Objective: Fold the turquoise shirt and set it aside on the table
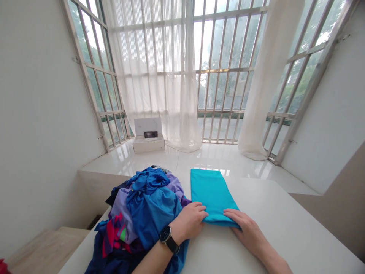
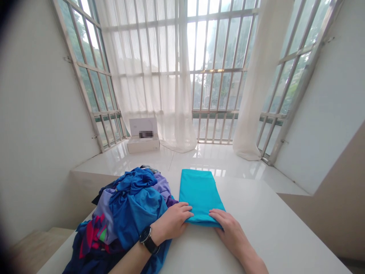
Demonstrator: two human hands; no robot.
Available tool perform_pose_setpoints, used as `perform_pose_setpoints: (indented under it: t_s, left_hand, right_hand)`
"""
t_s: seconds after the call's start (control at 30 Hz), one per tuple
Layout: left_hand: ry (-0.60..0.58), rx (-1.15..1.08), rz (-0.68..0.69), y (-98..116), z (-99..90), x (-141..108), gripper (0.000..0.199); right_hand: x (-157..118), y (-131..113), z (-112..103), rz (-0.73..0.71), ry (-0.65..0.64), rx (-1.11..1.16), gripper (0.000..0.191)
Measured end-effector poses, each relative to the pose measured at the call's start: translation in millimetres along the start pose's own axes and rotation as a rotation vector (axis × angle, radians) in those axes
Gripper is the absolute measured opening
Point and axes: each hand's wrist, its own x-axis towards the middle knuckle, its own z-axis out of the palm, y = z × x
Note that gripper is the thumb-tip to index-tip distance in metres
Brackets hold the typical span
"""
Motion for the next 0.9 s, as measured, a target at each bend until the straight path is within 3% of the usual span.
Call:
perform_pose_setpoints:
  t_s: [0.3, 0.63, 0.9]
  left_hand:
    - [0.001, 0.002, -0.192, 3.3, -11.3, -1.1, 0.014]
    - [0.068, -0.08, -0.295, -3.3, -3.0, 3.1, 0.019]
    - [0.029, -0.197, -0.208, -8.9, -5.7, -0.9, 0.016]
  right_hand:
    - [-0.6, -9.2, -13.0, 0.092, 0.019, -0.02, 0.033]
    - [1.0, -9.4, -15.0, 0.118, 0.089, 0.035, 0.032]
    - [0.7, -9.0, -17.6, 0.165, 0.076, 0.109, 0.032]
